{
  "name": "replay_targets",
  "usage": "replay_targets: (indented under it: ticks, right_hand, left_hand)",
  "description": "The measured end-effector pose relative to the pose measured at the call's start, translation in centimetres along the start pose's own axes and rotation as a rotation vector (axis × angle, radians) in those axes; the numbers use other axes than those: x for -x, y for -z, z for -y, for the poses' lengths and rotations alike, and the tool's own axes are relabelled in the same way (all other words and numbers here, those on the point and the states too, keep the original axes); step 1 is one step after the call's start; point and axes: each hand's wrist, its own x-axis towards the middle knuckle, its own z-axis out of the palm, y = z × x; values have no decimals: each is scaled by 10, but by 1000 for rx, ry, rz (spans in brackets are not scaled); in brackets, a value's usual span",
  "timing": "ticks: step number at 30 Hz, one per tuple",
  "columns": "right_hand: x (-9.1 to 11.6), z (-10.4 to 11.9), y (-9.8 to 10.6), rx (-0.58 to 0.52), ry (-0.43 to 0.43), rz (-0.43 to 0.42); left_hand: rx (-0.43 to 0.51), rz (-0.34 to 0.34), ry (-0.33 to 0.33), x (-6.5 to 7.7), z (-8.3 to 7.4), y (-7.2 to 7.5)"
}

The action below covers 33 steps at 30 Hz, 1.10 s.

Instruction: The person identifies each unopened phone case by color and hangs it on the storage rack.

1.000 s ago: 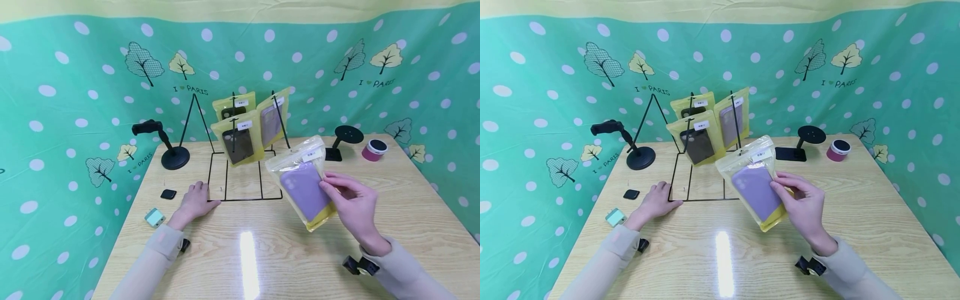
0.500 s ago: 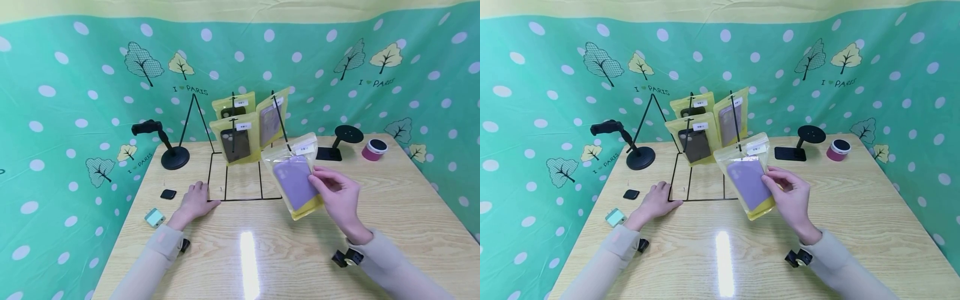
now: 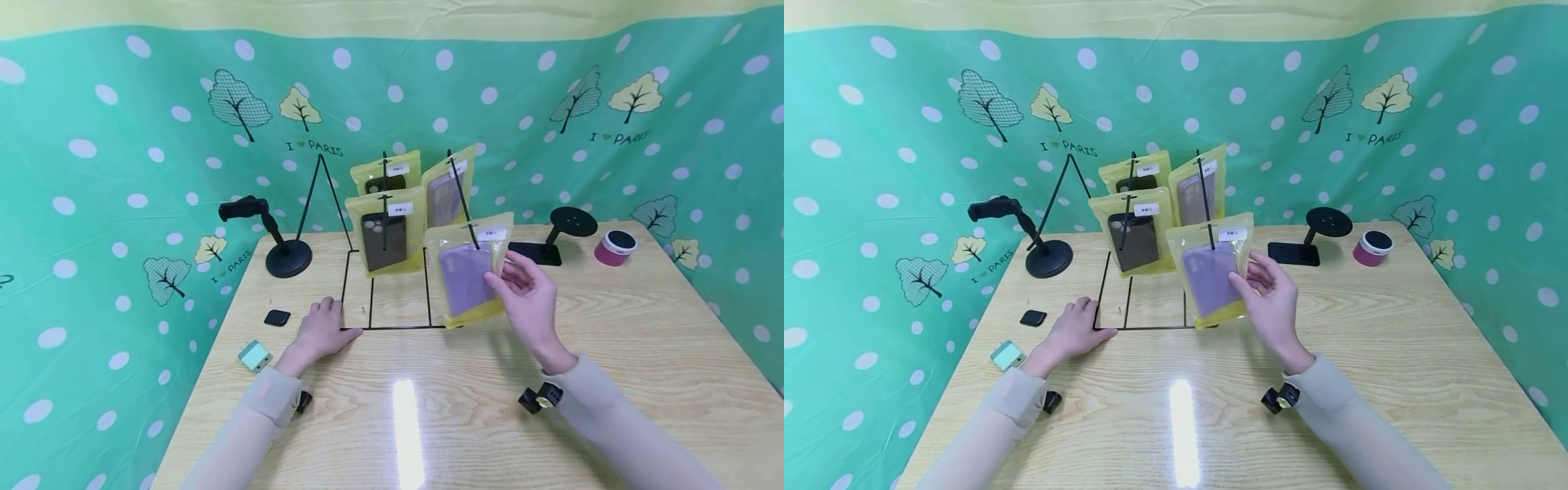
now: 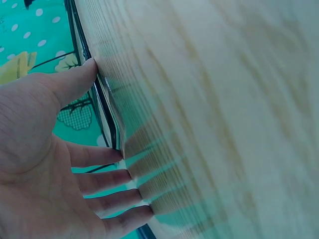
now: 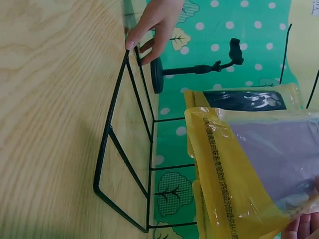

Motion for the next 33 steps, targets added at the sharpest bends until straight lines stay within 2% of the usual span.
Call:
replay_targets:
  ticks: [16,29,33]
  right_hand:
    - [-33,-8,-17,-15,-17,-55]
    - [-55,-9,-33,70,-92,-74]
    - [-60,-19,-34,67,-98,-60]
  left_hand:
    - [-1,-3,-5,0,1,1]
    - [-5,-3,-11,2,3,2]
    - [-8,-1,-10,2,3,1]
